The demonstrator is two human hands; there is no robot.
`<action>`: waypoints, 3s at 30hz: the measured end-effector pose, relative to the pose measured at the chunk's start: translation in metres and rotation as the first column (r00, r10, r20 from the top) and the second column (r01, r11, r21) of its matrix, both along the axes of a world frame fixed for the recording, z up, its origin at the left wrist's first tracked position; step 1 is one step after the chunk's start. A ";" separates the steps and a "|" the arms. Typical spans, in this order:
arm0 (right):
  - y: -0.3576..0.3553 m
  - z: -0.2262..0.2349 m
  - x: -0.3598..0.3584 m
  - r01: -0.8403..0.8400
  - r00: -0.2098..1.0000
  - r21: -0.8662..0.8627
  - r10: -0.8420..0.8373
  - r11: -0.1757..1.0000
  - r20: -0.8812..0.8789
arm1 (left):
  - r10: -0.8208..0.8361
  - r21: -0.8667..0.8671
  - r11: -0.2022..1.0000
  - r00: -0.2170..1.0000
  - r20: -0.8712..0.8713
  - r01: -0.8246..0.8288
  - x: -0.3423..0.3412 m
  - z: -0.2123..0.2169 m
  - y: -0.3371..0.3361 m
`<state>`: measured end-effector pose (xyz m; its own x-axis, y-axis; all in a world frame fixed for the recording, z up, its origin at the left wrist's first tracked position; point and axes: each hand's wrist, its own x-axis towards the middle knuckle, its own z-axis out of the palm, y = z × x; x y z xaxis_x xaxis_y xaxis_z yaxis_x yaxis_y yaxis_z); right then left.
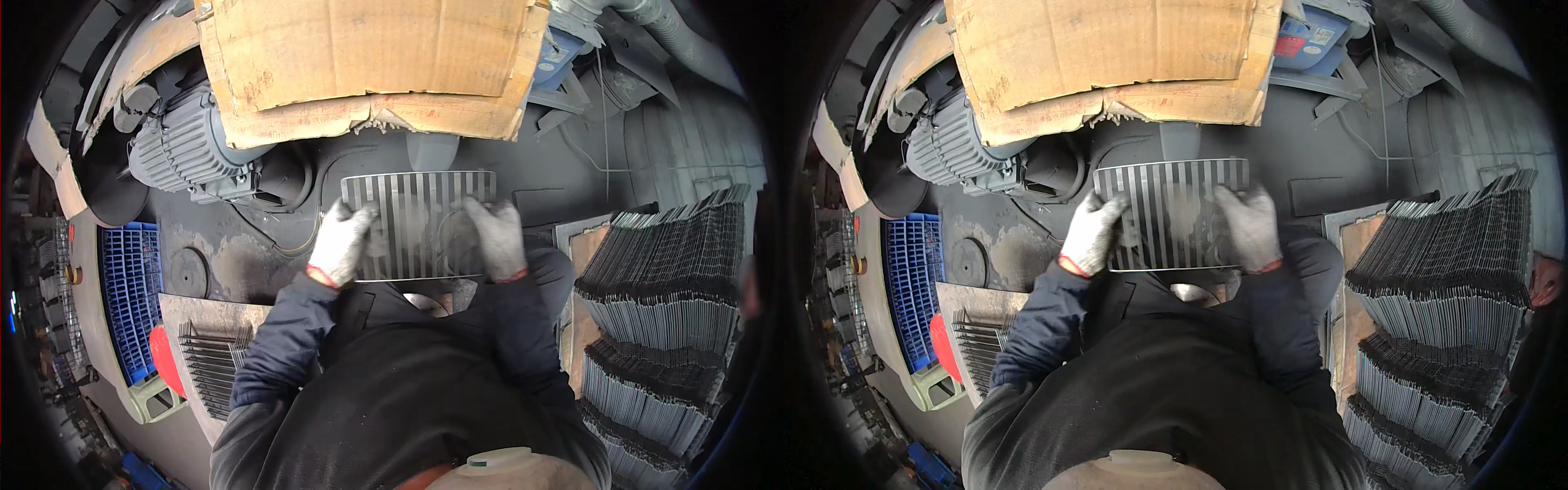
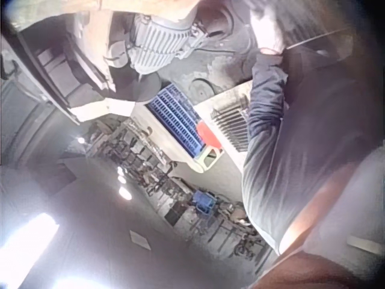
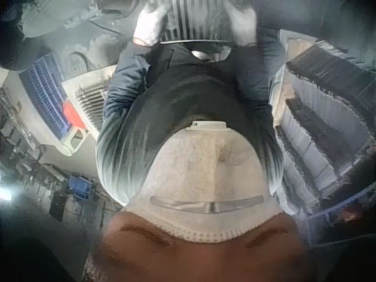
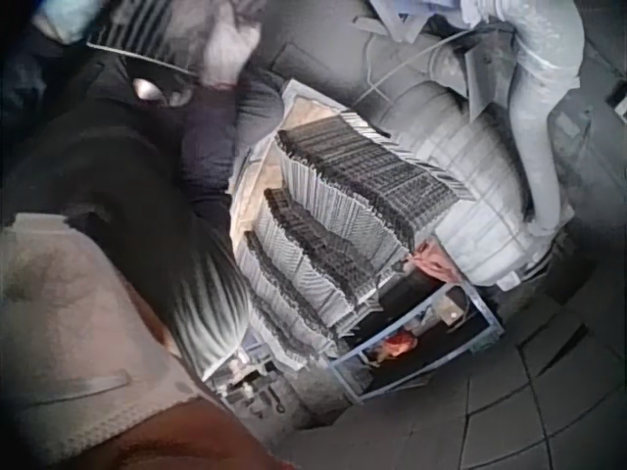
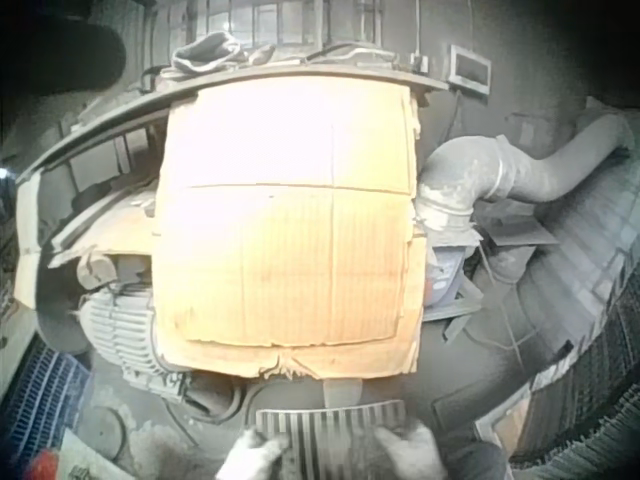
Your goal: Deburring and smoothing the edges of metal wire grates using a stationary industrial grinder.
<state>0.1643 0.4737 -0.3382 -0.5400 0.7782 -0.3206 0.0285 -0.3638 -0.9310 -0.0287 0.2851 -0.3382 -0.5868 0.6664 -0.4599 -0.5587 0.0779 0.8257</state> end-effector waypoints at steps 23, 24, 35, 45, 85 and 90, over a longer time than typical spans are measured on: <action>0.033 0.001 0.041 0.137 0.980 0.064 -0.145 0.989 0.135 | -0.186 -0.243 0.964 0.928 -0.324 0.108 0.032 -0.003 0.051; 0.027 0.005 0.030 0.095 0.993 0.077 -0.100 0.993 0.064 | -0.183 -0.272 0.957 0.939 -0.292 0.102 0.028 0.006 0.042; 0.021 0.021 0.025 0.084 0.992 0.064 -0.089 0.994 0.087 | -0.188 -0.214 0.969 0.926 -0.329 0.121 0.027 -0.021 0.036; -0.008 -0.028 -0.035 -0.136 0.989 0.101 0.129 0.985 0.074 | 0.019 -0.184 0.983 1.000 -0.012 -0.021 -0.018 -0.025 -0.027; 0.016 -0.007 -0.027 -0.422 0.839 -0.052 0.412 0.905 0.356 | -0.172 -0.102 0.964 0.869 0.464 0.246 -0.082 -0.014 -0.022; 0.068 0.042 0.088 -0.040 0.986 0.132 0.018 0.990 0.165 | -0.426 0.143 0.905 0.844 0.326 0.401 0.021 -0.018 0.071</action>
